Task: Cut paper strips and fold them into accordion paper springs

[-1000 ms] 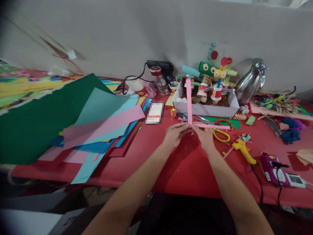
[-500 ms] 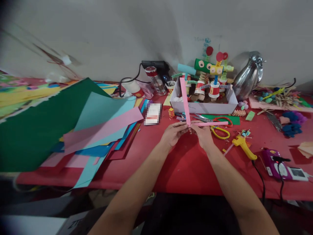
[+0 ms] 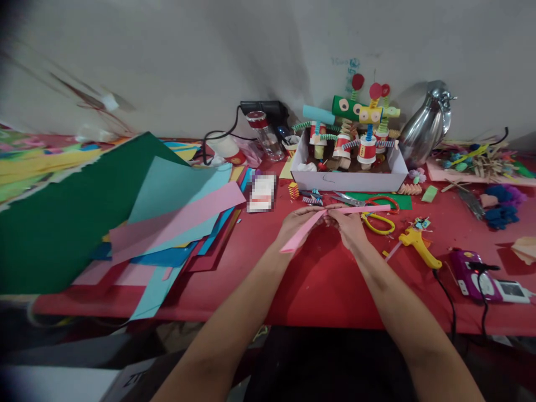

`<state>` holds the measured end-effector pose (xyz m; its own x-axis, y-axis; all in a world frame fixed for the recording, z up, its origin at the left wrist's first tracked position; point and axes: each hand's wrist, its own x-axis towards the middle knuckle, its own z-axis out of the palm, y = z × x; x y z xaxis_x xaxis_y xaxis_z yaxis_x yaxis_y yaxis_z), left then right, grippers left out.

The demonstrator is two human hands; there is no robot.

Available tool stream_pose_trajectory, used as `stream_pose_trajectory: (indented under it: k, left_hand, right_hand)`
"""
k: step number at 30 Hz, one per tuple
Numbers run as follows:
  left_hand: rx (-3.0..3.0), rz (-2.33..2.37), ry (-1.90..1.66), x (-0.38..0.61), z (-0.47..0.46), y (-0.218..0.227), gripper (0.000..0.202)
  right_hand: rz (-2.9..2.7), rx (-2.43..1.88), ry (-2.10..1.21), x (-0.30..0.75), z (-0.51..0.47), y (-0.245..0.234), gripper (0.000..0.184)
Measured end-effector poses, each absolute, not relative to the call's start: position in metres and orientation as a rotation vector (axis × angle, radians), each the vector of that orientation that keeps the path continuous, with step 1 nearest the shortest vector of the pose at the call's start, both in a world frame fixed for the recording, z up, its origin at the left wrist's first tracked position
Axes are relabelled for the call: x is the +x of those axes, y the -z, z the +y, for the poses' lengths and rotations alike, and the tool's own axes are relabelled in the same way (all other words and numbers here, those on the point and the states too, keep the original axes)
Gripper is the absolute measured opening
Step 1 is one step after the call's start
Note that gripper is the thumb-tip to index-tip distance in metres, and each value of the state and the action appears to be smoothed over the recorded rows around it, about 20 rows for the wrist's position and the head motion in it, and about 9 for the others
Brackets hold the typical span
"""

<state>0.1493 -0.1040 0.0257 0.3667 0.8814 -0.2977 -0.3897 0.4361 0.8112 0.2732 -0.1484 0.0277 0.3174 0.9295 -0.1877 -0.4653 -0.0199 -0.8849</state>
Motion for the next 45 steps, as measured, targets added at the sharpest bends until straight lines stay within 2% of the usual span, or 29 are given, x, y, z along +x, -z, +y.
stream_pose_trajectory:
  k: [9,19,27,33,42,45]
  left_hand:
    - [0.9,0.73,-1.001,0.15,-0.108,-0.027,0.012]
    - [0.934,0.771,-0.958,0.15,-0.107,-0.031,0.023]
    - [0.914,0.689,-0.894,0.152,-0.109,-0.031,0.035]
    - [0.7,0.683,-1.067,0.153,-0.105,-0.027,0.025]
    - [0.672,0.695,-1.109,0.157,-0.108,-0.019,0.028]
    - [0.674,0.676,-1.109,0.159,-0.109,-0.02,0.028]
  right_hand:
    - [-0.584,-1.082,-1.227,0.275,-0.151,-0.034,0.015]
    - [-0.569,-1.106,-1.199,0.277,-0.149,-0.031,0.021]
    - [-0.64,-1.099,-1.122,0.286,-0.148,-0.036,0.034]
    - [-0.792,-1.08,-1.134,0.293,-0.145,-0.029,0.039]
    - [-1.147,-1.061,-1.019,0.281,-0.146,-0.018,0.054]
    - [-1.157,-1.097,-0.918,0.279,-0.146,-0.018,0.042]
